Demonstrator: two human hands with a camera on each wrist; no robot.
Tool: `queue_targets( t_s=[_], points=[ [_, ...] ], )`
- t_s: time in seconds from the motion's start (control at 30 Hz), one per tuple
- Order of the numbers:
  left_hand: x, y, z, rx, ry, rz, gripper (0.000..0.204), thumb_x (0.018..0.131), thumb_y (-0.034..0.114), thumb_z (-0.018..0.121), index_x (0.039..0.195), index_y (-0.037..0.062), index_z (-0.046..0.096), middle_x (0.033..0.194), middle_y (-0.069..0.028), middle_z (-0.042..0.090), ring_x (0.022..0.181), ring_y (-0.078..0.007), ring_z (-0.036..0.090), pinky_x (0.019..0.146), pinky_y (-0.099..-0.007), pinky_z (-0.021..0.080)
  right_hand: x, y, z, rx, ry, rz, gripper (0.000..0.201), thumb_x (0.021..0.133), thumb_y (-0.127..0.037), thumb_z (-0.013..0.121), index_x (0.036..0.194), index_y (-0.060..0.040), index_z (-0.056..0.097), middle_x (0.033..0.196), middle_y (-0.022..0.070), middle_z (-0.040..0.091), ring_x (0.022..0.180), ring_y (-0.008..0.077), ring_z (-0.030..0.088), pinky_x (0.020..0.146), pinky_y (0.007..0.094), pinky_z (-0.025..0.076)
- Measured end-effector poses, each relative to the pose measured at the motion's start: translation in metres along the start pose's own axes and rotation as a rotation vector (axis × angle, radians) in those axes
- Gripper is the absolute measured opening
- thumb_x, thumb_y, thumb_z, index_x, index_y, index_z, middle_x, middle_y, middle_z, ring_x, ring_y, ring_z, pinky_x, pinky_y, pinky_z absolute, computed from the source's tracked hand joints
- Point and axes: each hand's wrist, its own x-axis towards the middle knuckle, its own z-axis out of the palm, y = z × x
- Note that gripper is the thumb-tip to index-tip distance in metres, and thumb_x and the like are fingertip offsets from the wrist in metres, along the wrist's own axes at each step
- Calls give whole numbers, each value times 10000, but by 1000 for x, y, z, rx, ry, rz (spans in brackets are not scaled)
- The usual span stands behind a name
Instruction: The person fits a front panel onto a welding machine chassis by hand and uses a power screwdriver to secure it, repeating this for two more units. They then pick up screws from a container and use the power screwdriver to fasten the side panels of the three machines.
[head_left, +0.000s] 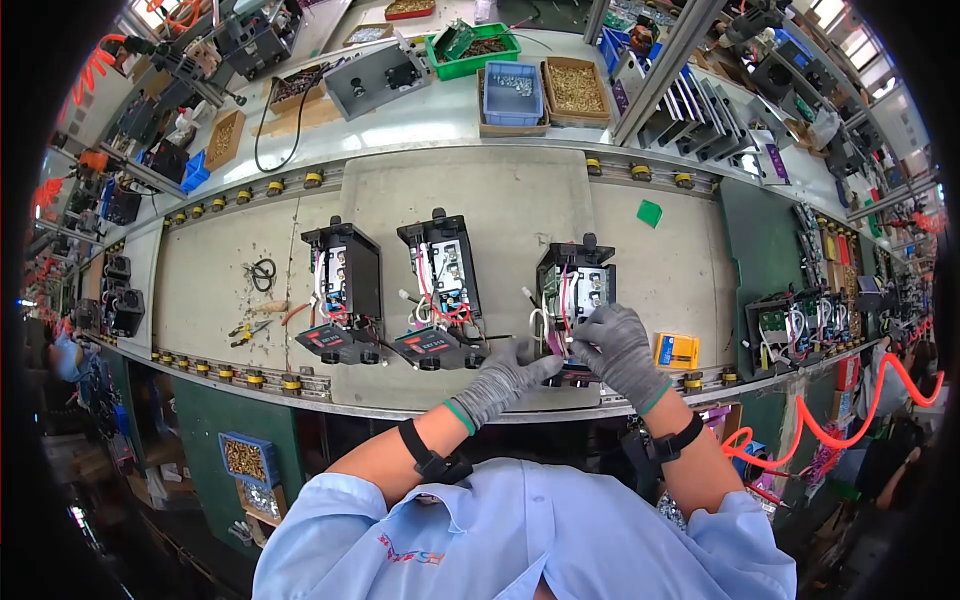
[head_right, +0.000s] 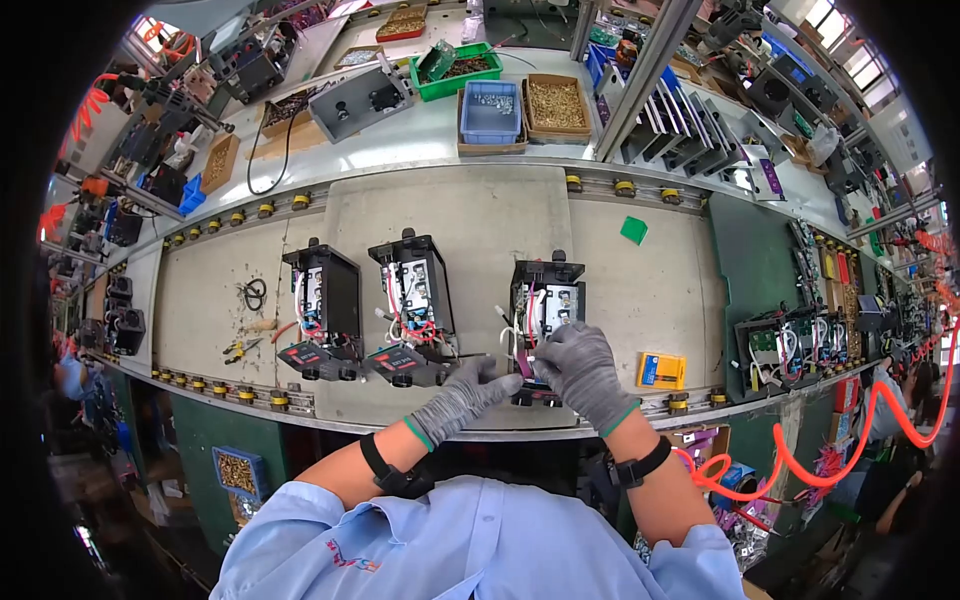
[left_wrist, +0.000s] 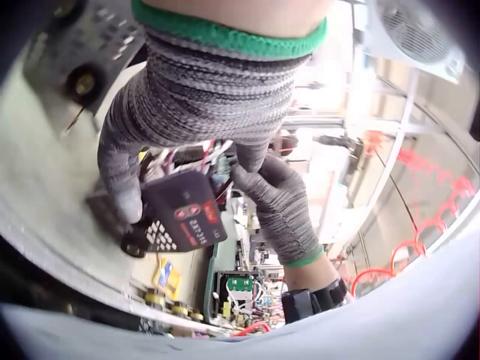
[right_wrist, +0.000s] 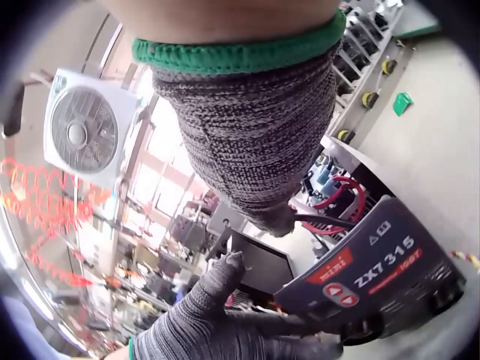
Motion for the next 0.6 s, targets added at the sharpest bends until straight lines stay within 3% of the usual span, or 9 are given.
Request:
queue_targets(
  t_s=[0.03, 0.07, 0.13, 0.2, 0.27, 0.33, 0.4, 0.43, 0.6],
  points=[
    [1, 6, -12, -276, -363, -388, 727, 856, 566, 753, 1336, 55, 561, 1213, -123, 620, 1032, -199, 616, 886, -353, 536, 6, -1, -5, -253, -96, -121, 113, 793, -199, 755, 888, -141, 774, 931, 78, 690, 973, 263, 639, 873, 422, 501],
    [-2, 4, -5, -280, -371, -391, 727, 856, 566, 753, 1336, 55, 561, 1213, -123, 620, 1032, -199, 616, 886, -353, 536, 13, 0, -4, -256, -102, -114, 113, 793, -199, 755, 888, -141, 774, 931, 78, 690, 973, 263, 639, 873, 422, 501],
    [-3, 2, 15, -733, -490, -489, 738, 855, 549, 759, 1378, 85, 519, 1197, -89, 611, 1017, -203, 636, 905, -374, 547, 29, 0, 1, -581, -363, -222, 144, 822, -237, 706, 884, -127, 774, 1010, 94, 677, 1037, 278, 615, 942, 438, 470],
    [6, -12, 30, -803, -512, -522, 730, 847, 486, 791, 1393, 96, 502, 1153, -67, 618, 1012, -207, 644, 881, -394, 562, 32, 10, 9, -631, -379, -291, 245, 856, -259, 662, 975, -64, 749, 1063, 129, 657, 1067, 305, 599, 954, 440, 472],
    [0, -17, 41, -777, -379, -385, 702, 842, 396, 820, 1391, 91, 506, 1167, -65, 619, 1018, -194, 632, 854, -367, 563, 34, 15, 14, -472, -230, -308, 326, 867, -260, 642, 1075, -17, 707, 1090, 142, 645, 1106, 312, 577, 982, 442, 460],
    [-3, -32, 51, -799, -359, -315, 714, 851, 332, 823, 1414, 60, 479, 1187, -68, 614, 1053, -171, 607, 890, -333, 544, 33, 16, 6, -424, -386, -277, 390, 868, -246, 623, 1182, -17, 664, 1183, 154, 629, 1186, 318, 550, 1059, 432, 427],
    [-5, -49, 59, -655, -222, -27, 768, 857, 315, 819, 1446, 12, 432, 1213, -76, 610, 1083, -160, 586, 935, -313, 518, 32, 15, -2, -521, -307, -603, 427, 857, -229, 612, 1228, -21, 652, 1274, 146, 612, 1264, 309, 527, 1138, 415, 377],
    [-6, -50, 57, -660, -221, -41, 768, 857, 315, 819, 1446, 12, 432, 1213, -76, 610, 1083, -160, 586, 935, -313, 518, 34, 13, -2, -593, -435, -676, 512, 836, -228, 608, 1304, -21, 612, 1385, 129, 573, 1357, 303, 476, 1194, 406, 321],
    [-10, -55, 46, -635, -222, 22, 830, 836, 296, 836, 1457, -39, 398, 1288, -118, 578, 1182, -184, 555, 1020, -327, 478, 28, 22, 24, -556, -579, -721, 581, 833, -227, 590, 1376, -22, 564, 1488, 146, 502, 1444, 312, 392, 1232, 423, 252]
  ],
)
